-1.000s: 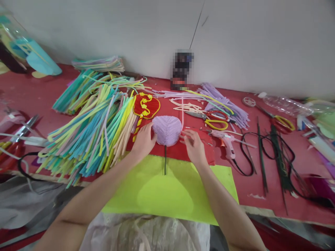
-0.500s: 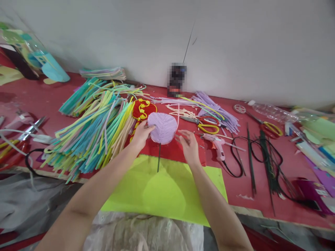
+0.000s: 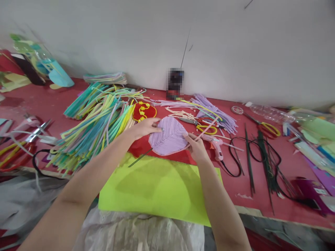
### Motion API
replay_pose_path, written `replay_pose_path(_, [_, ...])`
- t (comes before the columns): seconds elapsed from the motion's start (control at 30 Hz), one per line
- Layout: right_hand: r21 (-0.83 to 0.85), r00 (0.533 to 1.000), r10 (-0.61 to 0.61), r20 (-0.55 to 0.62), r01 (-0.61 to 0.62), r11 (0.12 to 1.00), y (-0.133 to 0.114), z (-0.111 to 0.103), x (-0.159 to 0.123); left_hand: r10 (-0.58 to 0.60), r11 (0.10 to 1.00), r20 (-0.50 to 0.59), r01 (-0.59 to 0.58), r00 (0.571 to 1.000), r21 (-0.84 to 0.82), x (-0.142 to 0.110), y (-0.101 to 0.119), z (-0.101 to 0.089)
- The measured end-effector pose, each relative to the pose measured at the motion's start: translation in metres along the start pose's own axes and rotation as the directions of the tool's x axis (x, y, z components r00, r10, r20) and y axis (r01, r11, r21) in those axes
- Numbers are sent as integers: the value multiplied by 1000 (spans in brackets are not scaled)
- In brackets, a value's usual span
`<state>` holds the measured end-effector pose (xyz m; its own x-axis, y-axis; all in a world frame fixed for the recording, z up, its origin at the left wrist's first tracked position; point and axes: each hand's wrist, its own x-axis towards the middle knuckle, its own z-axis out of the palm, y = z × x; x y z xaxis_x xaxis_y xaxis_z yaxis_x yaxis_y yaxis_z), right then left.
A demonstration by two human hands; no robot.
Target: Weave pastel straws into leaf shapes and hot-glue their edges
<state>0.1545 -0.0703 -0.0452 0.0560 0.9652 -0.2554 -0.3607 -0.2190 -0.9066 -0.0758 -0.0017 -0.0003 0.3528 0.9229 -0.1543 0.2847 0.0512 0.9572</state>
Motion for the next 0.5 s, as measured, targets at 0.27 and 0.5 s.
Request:
replay_pose_path(0.27, [92,962,-170,-212,193,977,-5,2,2,353,919,-481,-394,803,17,-56,32,32])
replay_pose_path(0.5, [107,925,-227,-306,270,957,-2,4,2,-107,937,-109,64,988,-343,-56,-18,90])
